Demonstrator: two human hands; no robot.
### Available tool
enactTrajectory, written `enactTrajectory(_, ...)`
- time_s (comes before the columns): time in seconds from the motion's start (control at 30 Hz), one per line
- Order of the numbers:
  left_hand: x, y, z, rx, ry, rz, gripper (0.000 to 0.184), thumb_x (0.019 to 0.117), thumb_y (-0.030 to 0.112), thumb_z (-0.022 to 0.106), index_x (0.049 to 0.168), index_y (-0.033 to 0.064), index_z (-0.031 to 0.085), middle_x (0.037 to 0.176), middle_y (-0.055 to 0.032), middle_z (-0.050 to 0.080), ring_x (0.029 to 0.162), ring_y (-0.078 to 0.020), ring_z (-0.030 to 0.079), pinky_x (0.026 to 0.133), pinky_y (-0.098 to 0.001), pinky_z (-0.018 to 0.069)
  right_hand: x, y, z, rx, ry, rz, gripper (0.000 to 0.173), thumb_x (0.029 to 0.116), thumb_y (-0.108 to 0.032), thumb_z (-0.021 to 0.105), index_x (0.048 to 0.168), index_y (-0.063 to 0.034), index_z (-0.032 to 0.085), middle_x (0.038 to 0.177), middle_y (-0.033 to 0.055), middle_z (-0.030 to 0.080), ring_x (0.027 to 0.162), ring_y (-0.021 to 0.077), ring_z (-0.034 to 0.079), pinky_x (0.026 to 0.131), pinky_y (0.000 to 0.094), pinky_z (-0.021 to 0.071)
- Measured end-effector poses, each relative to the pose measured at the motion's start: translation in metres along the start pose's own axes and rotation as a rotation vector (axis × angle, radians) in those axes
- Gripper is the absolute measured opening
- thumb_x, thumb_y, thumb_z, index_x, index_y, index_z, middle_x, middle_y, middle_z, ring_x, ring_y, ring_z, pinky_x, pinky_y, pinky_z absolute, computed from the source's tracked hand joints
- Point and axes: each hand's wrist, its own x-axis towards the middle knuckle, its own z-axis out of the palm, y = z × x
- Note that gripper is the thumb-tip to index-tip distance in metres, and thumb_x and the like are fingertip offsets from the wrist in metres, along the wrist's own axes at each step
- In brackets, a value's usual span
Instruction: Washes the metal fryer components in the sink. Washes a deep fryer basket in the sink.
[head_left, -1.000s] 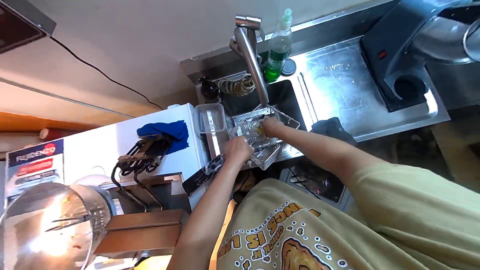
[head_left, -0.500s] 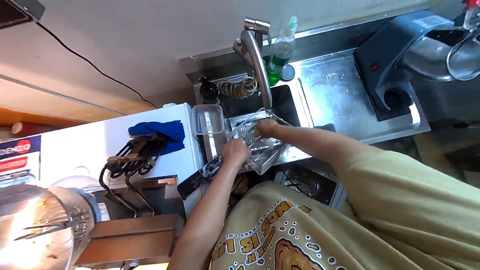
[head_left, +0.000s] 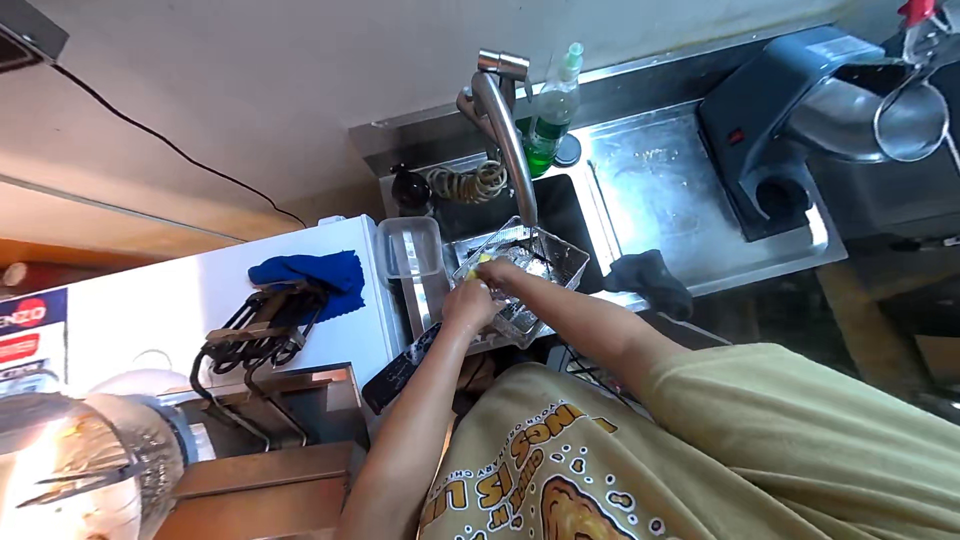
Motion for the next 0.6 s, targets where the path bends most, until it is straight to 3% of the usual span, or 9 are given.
enactTrajectory(0.07,-0.002,0.002,-0.001,-0.007,-0.029,-0.013,0.047,0.0954,0.047,0.068,0.107,0.0021,0.071,0.111,-0.0213,0.07,0.109,-0.0393,0.066,0.091,-0.0621,0.0516,0.015,0.0,-0.019,0.154,0.184,-0.043,0.04,0.1033,-0.021,0.059,0.131,0.0074,0.058,0.119,0.0237,0.068,0.102,0.0299,0.07,0.091,0.0466,0.0591)
enactTrajectory(0.13,-0.004,0.003,-0.001,-0.019,-0.044,-0.015,0.047,0.0961,0.047,0.067,0.11,0.0023,0.071,0.113,-0.0209,0.07,0.111,-0.0389,0.066,0.092,-0.0621,0.0513,0.028,-0.007,-0.04,0.143,0.346,-0.092,0.041,0.1026,-0.024,0.058,0.13,0.0068,0.06,0.124,0.0275,0.066,0.114,0.0383,0.067,0.098,0.0563,0.0545)
enactTrajectory(0.2,-0.006,0.003,-0.001,-0.037,-0.032,-0.011,0.047,0.0955,0.047,0.069,0.109,0.002,0.071,0.111,-0.0214,0.07,0.108,-0.0391,0.067,0.091,-0.0624,0.0517,0.03,-0.007,-0.037,0.038,0.282,-0.133,0.042,0.103,-0.024,0.058,0.131,0.0075,0.059,0.126,0.0293,0.065,0.117,0.0408,0.066,0.101,0.0582,0.0532)
enactTrajectory(0.27,-0.006,0.005,-0.004,-0.054,-0.023,-0.019,0.047,0.0962,0.046,0.068,0.108,0.0001,0.07,0.111,-0.023,0.069,0.109,-0.04,0.066,0.091,-0.063,0.0511,0.019,-0.007,-0.021,-0.142,0.053,-0.2,0.04,0.1046,-0.022,0.058,0.132,0.0066,0.059,0.123,0.0268,0.067,0.112,0.0366,0.069,0.1,0.0535,0.0551)
enactTrajectory(0.37,-0.003,0.003,-0.004,-0.058,-0.02,-0.022,0.05,0.0961,0.047,0.068,0.11,-0.0006,0.07,0.113,-0.024,0.069,0.11,-0.0412,0.066,0.093,-0.0641,0.0507,0.013,-0.011,-0.018,-0.368,-0.117,-0.298,0.036,0.1045,-0.024,0.059,0.126,0.0047,0.064,0.118,0.0258,0.068,0.111,0.0375,0.067,0.1,0.0582,0.0513)
enactTrajectory(0.43,0.001,0.004,-0.004,-0.044,-0.027,-0.02,0.05,0.0966,0.048,0.066,0.11,0.0002,0.07,0.114,-0.0236,0.069,0.111,-0.0408,0.065,0.093,-0.064,0.0503,0.023,-0.014,-0.034,-0.37,-0.007,-0.289,0.037,0.1011,-0.025,0.063,0.123,0.0042,0.066,0.118,0.0284,0.067,0.113,0.043,0.065,0.099,0.0648,0.0489)
enactTrajectory(0.5,0.003,0.007,-0.003,-0.012,-0.038,-0.018,0.05,0.0975,0.049,0.064,0.109,0.001,0.071,0.114,-0.023,0.069,0.112,-0.0403,0.065,0.093,-0.0639,0.0502,0.021,-0.023,-0.05,-0.377,0.167,-0.235,0.039,0.1018,-0.027,0.059,0.127,0.003,0.063,0.124,0.0297,0.065,0.118,0.0458,0.063,0.099,0.0677,0.0486)
enactTrajectory(0.6,0.005,0.009,-0.001,0.007,-0.045,-0.028,0.051,0.0984,0.051,0.061,0.111,0.0025,0.071,0.116,-0.0219,0.069,0.113,-0.039,0.065,0.093,-0.0635,0.0503,0.006,-0.036,-0.068,-0.718,0.213,-0.359,0.041,0.1065,-0.026,0.051,0.139,-0.0021,0.058,0.132,0.0273,0.064,0.123,0.046,0.062,0.1,0.067,0.0493)
